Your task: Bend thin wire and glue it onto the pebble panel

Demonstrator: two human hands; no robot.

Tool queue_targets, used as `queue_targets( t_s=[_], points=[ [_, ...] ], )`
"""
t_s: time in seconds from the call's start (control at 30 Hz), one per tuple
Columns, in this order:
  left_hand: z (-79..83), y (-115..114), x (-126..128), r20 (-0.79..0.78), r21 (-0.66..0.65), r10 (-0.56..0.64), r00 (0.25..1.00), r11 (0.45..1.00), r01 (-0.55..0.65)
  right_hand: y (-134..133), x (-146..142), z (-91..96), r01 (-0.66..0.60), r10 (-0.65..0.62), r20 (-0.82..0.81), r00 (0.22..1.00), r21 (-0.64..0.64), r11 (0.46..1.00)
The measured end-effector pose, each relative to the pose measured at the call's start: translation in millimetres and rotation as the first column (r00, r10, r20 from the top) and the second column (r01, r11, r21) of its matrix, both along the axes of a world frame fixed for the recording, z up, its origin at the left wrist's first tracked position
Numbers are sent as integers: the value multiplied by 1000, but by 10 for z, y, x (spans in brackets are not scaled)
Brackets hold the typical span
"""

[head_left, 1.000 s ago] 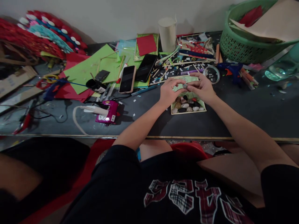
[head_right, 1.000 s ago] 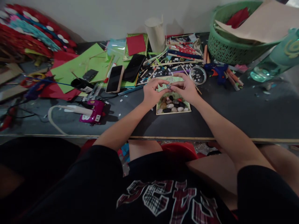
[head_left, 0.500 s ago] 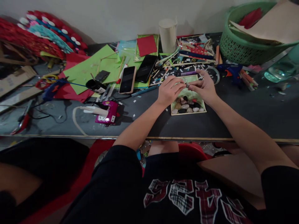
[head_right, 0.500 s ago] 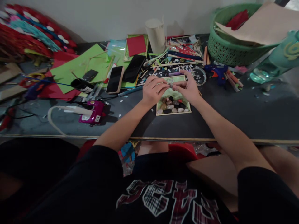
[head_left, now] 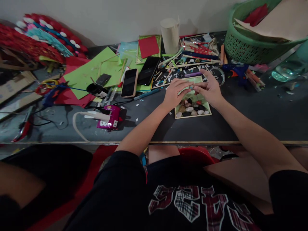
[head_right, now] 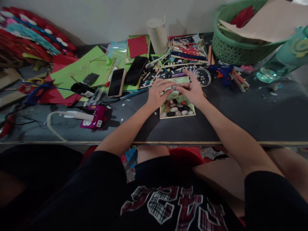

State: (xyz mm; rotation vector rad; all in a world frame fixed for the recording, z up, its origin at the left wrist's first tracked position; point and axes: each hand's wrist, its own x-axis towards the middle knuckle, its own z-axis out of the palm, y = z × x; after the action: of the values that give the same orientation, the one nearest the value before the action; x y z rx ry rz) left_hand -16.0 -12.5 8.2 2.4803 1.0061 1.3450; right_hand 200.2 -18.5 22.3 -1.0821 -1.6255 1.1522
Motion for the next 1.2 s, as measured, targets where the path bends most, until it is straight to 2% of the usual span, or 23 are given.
queue_targets(
  t_s=[0.2, 0.33, 0.47, 0.57, 0.77, 0.9, 1.03, 1.2],
  points=[
    [-21, -13, 9, 29, -27, -21, 999, 999, 22, 32, 71, 70, -35, 34, 41, 999, 25, 999],
    [-64, -10, 19, 45, -66, -77, 996, 995, 80, 48, 214, 194, -125, 120, 168, 978, 21, 992],
    [-85, -13, 21, -81, -63, -239, 968, 970, 234, 47, 320, 267, -220, 198, 351, 915, 22, 975],
    [-85, -19, 28, -187, -58, -255, 949, 967, 248, 36, 340, 294, -264, 233, 428, 873, 13, 964],
    [-85, -36, 29, -211, -73, -176, 961, 984, 164, 9, 340, 365, -291, 303, 381, 874, -91, 953],
    [-83, -44, 25, -172, -72, -143, 975, 989, 133, 10, 343, 377, -251, 260, 344, 902, -71, 965],
    [-69, -38, 21, -199, -123, -183, 963, 979, 161, 13, 337, 367, -214, 215, 390, 895, -46, 976],
    [-62, -29, 27, -186, -146, -247, 951, 964, 222, 8, 304, 338, -235, 245, 413, 877, -75, 969]
  ],
)
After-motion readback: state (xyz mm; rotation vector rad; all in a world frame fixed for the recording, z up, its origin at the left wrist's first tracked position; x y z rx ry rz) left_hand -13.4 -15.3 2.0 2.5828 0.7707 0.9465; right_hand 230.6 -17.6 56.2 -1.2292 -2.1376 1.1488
